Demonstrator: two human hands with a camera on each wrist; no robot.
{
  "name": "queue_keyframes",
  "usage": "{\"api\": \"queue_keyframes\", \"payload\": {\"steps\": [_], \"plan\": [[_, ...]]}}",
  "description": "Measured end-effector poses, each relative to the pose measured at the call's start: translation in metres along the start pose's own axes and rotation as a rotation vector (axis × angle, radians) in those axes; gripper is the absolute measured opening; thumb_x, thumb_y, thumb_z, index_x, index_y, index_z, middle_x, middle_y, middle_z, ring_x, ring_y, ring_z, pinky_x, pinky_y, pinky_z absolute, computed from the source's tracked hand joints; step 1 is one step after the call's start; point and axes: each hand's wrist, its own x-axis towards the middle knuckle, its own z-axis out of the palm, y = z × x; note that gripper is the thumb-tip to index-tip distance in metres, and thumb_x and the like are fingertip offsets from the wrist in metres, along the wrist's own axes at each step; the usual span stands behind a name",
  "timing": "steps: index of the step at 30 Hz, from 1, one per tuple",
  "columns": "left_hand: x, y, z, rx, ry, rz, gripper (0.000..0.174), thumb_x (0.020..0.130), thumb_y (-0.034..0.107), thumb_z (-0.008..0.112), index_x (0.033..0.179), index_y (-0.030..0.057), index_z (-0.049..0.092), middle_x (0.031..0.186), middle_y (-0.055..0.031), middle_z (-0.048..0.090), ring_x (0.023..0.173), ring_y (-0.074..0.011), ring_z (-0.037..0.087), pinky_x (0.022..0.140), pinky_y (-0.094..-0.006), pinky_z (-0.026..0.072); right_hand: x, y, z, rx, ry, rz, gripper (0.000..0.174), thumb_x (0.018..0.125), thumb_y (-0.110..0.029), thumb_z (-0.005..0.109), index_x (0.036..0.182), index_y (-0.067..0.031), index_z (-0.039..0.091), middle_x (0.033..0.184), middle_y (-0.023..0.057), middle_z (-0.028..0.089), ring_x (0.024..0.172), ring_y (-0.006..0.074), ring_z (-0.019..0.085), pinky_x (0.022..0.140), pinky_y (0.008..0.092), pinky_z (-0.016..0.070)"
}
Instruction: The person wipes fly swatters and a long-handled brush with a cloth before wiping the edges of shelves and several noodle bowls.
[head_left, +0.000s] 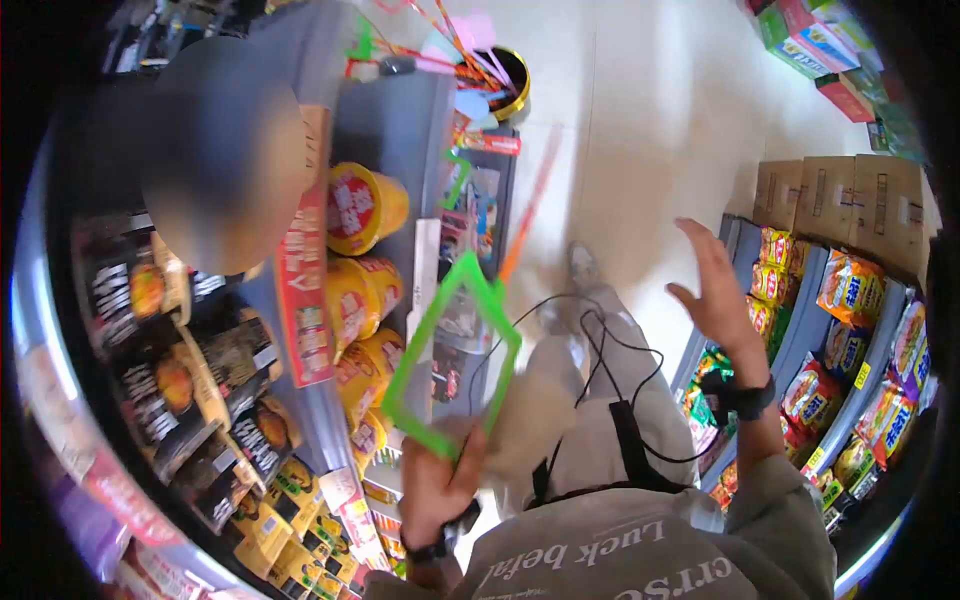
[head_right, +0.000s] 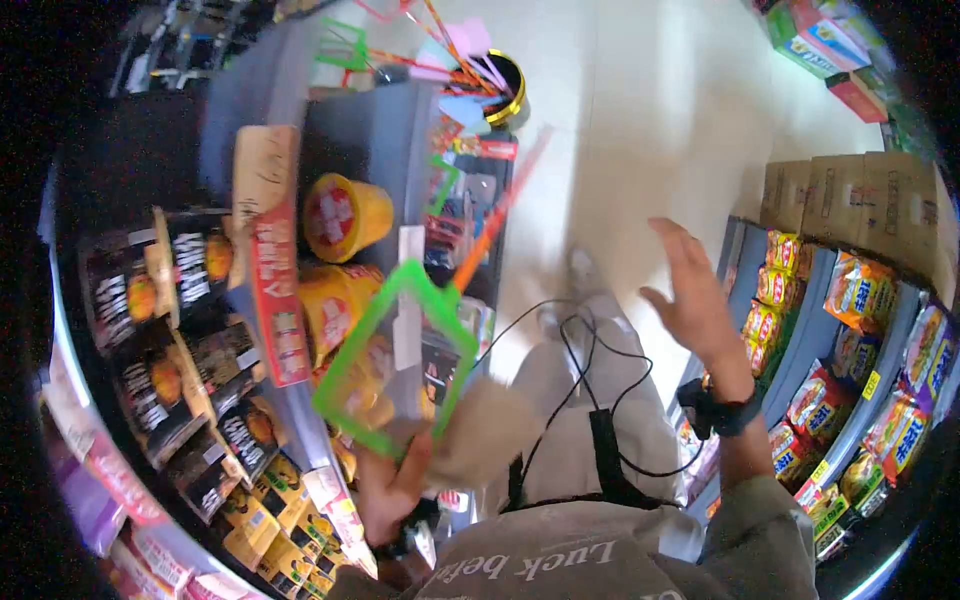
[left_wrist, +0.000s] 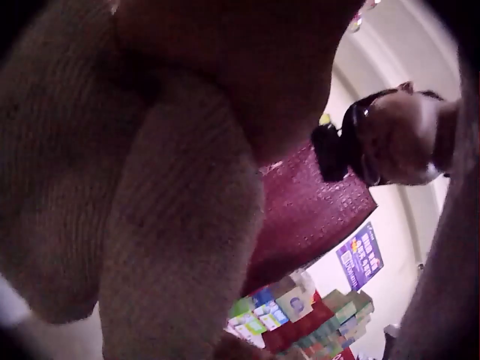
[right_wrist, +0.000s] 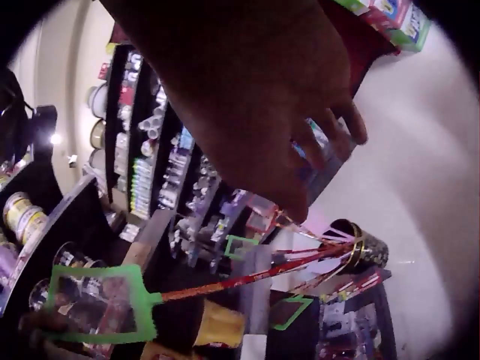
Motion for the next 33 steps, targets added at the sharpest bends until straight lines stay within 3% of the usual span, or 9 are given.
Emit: {"api": "queue_keyframes", "payload": {"steps": [4,6,11,16,17,19,22,28,33], "plan": [[-0.066,0.038,-0.100,-0.104,-0.133,-0.032,0.011,0.075,0.006,0.061,0.081,-0.0019,0.065,0.068,-0.0152,0.059,0.061,-0.0321,0.057,0.057,-0.0352,0.0430,-0.008,-0.045,0.001,-0.153,0.081,-0.213,0.088,0.058,-0.004,0.078,0.135,-0.0092,0.036,0.141,0.0151,0.032,0.130,0.0364,0.031,0.109,0.0469,0.0257],[-0.090,0.029,-0.133,-0.218,-0.086,0.419,0.011,0.072,0.004,0.061,0.079,-0.0030,0.064,0.070,-0.0153,0.058,0.063,-0.0320,0.057,0.059,-0.0366,0.0427,-0.029,-0.036,0.005,-0.151,0.104,-0.261,0.070,0.061,-0.005,0.076,0.124,-0.0078,0.045,0.124,0.0156,0.046,0.117,0.0337,0.044,0.106,0.0488,0.0284],[-0.103,0.050,-0.187,-0.481,-0.450,0.519,0.014,0.074,0.009,0.061,0.076,-0.0043,0.063,0.078,-0.0162,0.060,0.069,-0.0314,0.058,0.063,-0.0395,0.0429,-0.167,0.058,0.048,-0.063,0.112,-0.064,0.016,0.072,-0.011,0.068,0.083,-0.0047,0.058,0.085,0.0132,0.062,0.087,0.0306,0.059,0.082,0.0406,0.0428],[-0.056,0.069,-0.187,-0.460,-0.877,0.866,0.016,0.078,0.010,0.058,0.072,-0.0051,0.060,0.065,-0.0118,0.056,0.057,-0.0239,0.057,0.057,-0.0344,0.0416,-0.394,0.060,0.067,-0.188,0.257,0.172,0.027,0.076,-0.023,0.066,0.063,-0.0038,0.053,0.059,0.0167,0.052,0.058,0.0384,0.054,0.050,0.0442,0.0389],[-0.051,0.058,-0.169,-0.523,-0.691,1.098,0.016,0.078,0.009,0.059,0.069,-0.0039,0.059,0.062,-0.0105,0.055,0.054,-0.0225,0.055,0.055,-0.0321,0.0403,-0.438,0.048,0.070,-0.181,0.348,0.146,0.030,0.078,-0.024,0.065,0.062,-0.0031,0.052,0.056,0.0174,0.051,0.052,0.0377,0.051,0.046,0.0446,0.0354],[-0.052,0.068,-0.144,-0.590,-0.598,1.134,0.018,0.078,0.010,0.061,0.065,-0.0023,0.060,0.059,-0.0089,0.055,0.051,-0.0202,0.053,0.052,-0.0292,0.0378,-0.518,0.006,0.079,-0.068,0.443,0.415,0.027,0.077,-0.019,0.063,0.060,-0.0017,0.050,0.053,0.0188,0.045,0.046,0.0362,0.045,0.045,0.0431,0.0319],[-0.050,0.104,-0.130,-0.594,-0.808,0.662,0.017,0.075,0.012,0.065,0.070,-0.0033,0.066,0.058,-0.0060,0.059,0.054,-0.0123,0.053,0.053,-0.0259,0.0367,-0.600,-0.050,0.105,-0.103,0.541,0.651,0.026,0.076,-0.015,0.063,0.060,-0.0004,0.049,0.054,0.0210,0.043,0.046,0.0364,0.044,0.045,0.0433,0.0304],[-0.041,0.156,-0.061,-0.520,-0.942,0.745,0.026,0.088,0.018,0.058,0.073,-0.0032,0.061,0.064,0.0029,0.056,0.062,-0.0046,0.048,0.055,-0.0223,0.0357,-0.677,-0.111,0.204,-0.314,0.978,0.878,0.016,0.072,-0.003,0.061,0.066,0.0003,0.047,0.060,0.0205,0.044,0.063,0.0422,0.044,0.058,0.0484,0.0319],[-0.046,0.206,-0.018,-0.216,-1.014,0.963,0.036,0.093,0.025,0.053,0.068,-0.0007,0.056,0.061,0.0062,0.047,0.061,-0.0035,0.040,0.054,-0.0230,0.0322,-0.703,-0.154,0.242,-0.301,0.827,1.202,0.023,0.088,-0.019,0.052,0.078,0.0004,0.059,0.063,0.0178,0.056,0.057,0.0345,0.053,0.054,0.0439,0.0408]]}}
